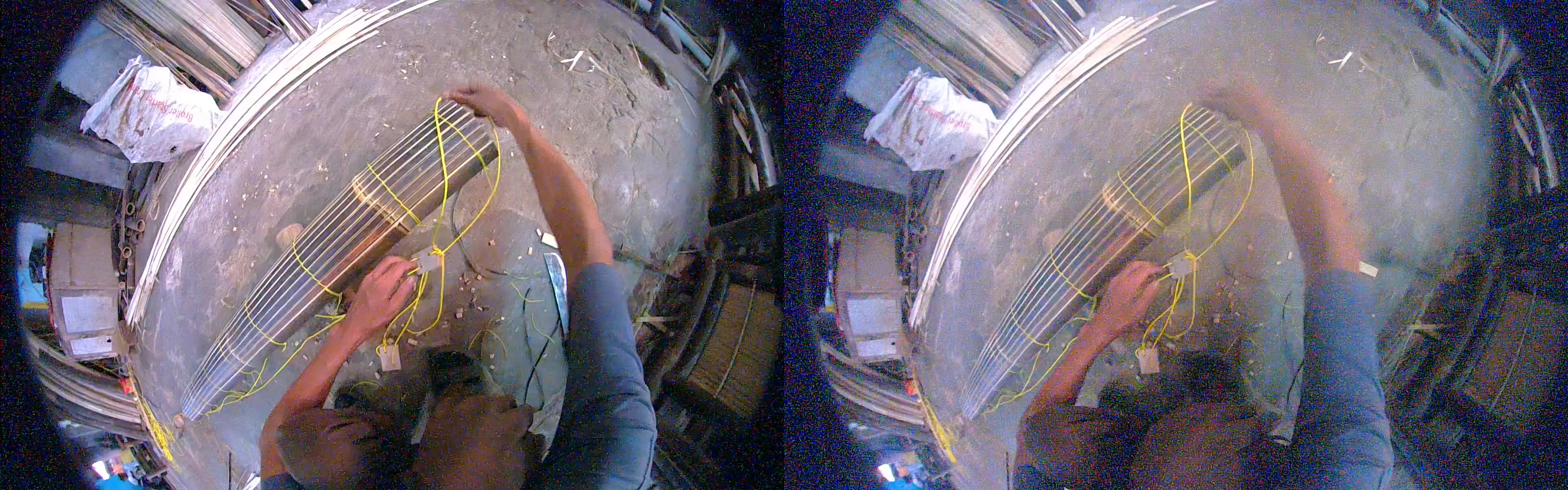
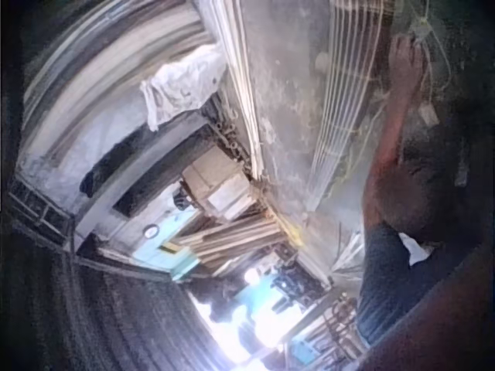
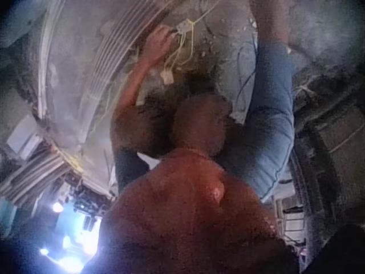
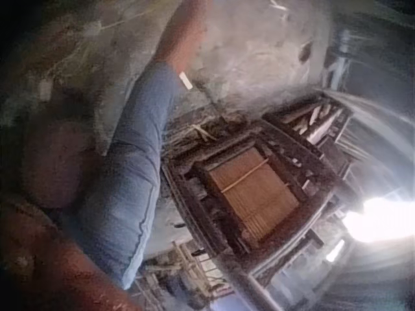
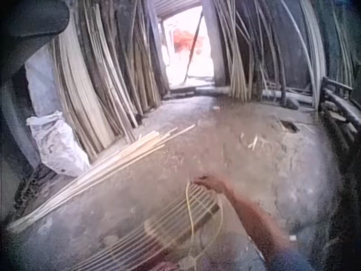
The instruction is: The person aligns a bundle of long metal rods on the floor, then uses a knife to cut yellow string. They wrap the string around the bundle multiple times and tie it securely to hold the rods together.
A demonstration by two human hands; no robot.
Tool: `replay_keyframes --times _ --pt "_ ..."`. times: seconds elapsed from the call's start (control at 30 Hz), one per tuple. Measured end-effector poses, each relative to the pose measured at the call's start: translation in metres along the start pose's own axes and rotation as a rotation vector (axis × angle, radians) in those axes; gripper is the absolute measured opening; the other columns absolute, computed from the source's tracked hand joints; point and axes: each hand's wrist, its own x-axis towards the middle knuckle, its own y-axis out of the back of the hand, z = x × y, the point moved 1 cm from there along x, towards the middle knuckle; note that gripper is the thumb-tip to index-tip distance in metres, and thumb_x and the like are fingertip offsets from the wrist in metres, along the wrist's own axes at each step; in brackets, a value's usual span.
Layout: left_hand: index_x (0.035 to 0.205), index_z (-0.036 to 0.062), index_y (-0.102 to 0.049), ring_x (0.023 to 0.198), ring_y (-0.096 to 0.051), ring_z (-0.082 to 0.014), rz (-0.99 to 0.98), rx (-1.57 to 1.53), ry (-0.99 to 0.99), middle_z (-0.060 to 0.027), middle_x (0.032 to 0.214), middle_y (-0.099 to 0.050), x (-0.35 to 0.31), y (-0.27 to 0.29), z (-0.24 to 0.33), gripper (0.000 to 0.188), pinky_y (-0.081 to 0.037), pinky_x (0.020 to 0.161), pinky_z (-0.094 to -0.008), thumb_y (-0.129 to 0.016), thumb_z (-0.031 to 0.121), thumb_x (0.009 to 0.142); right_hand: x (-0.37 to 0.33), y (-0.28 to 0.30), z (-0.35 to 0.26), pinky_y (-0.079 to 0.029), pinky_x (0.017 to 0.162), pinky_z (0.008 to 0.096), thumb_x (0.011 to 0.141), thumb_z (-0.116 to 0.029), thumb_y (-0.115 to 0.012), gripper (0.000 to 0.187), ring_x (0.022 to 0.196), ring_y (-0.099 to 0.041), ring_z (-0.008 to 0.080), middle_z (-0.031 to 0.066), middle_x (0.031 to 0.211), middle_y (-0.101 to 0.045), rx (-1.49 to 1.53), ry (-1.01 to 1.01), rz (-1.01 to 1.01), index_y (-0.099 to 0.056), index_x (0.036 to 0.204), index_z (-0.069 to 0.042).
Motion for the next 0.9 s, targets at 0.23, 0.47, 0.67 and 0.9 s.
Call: replay_keyframes --times 0.23,0.47,0.67,0.9 --pt "0.132 0.0047 -0.047 0.123 -0.047 -0.0373 0.137 0.319 -0.377 -0.0201 0.131 -0.047 0.080 0.063 0.041 0.046 -0.043 0.101 -0.0428 -0.060 0.015 0.088 -0.006 -0.017 0.109 -0.049 0.077 0.0277 0.093 -0.026 -0.060 0.030 0.085 -0.061 0.0127 0.0036 0.097 -0.067 0.481 -0.109 0.127 -0.065 0.110 -0.002" --pt "0.145 0.0032 -0.029 0.134 -0.035 -0.0410 0.072 0.450 -0.312 -0.0232 0.150 -0.028 0.200 0.054 0.025 0.065 -0.030 0.111 -0.0462 -0.050 0.037 0.094 -0.019 -0.041 0.098 -0.049 0.075 0.0271 0.093 -0.024 -0.059 0.027 0.083 -0.060 0.0128 0.0044 0.094 -0.066 0.439 -0.107 0.396 -0.065 0.107 -0.001" --pt "0.147 0.0010 -0.024 0.134 -0.034 -0.0416 -0.014 0.307 0.047 -0.0278 0.147 -0.030 0.151 0.054 -0.026 0.069 -0.028 0.111 -0.0441 -0.045 0.044 0.097 -0.079 -0.069 0.120 -0.048 0.073 0.0266 0.094 -0.022 -0.058 0.024 0.082 -0.059 0.0128 0.0051 0.090 -0.066 0.271 -0.042 0.906 -0.065 0.104 -0.001" --pt "0.145 -0.0013 -0.025 0.132 -0.037 -0.0400 0.011 0.293 0.004 -0.0259 0.143 -0.036 0.077 0.084 -0.047 0.067 -0.031 0.110 -0.0417 -0.044 0.042 0.098 -0.233 -0.226 0.154 -0.047 0.070 0.0280 0.093 -0.019 -0.058 0.029 0.072 -0.054 0.0146 0.0052 0.077 -0.059 -0.072 0.036 0.781 -0.060 0.115 0.000"
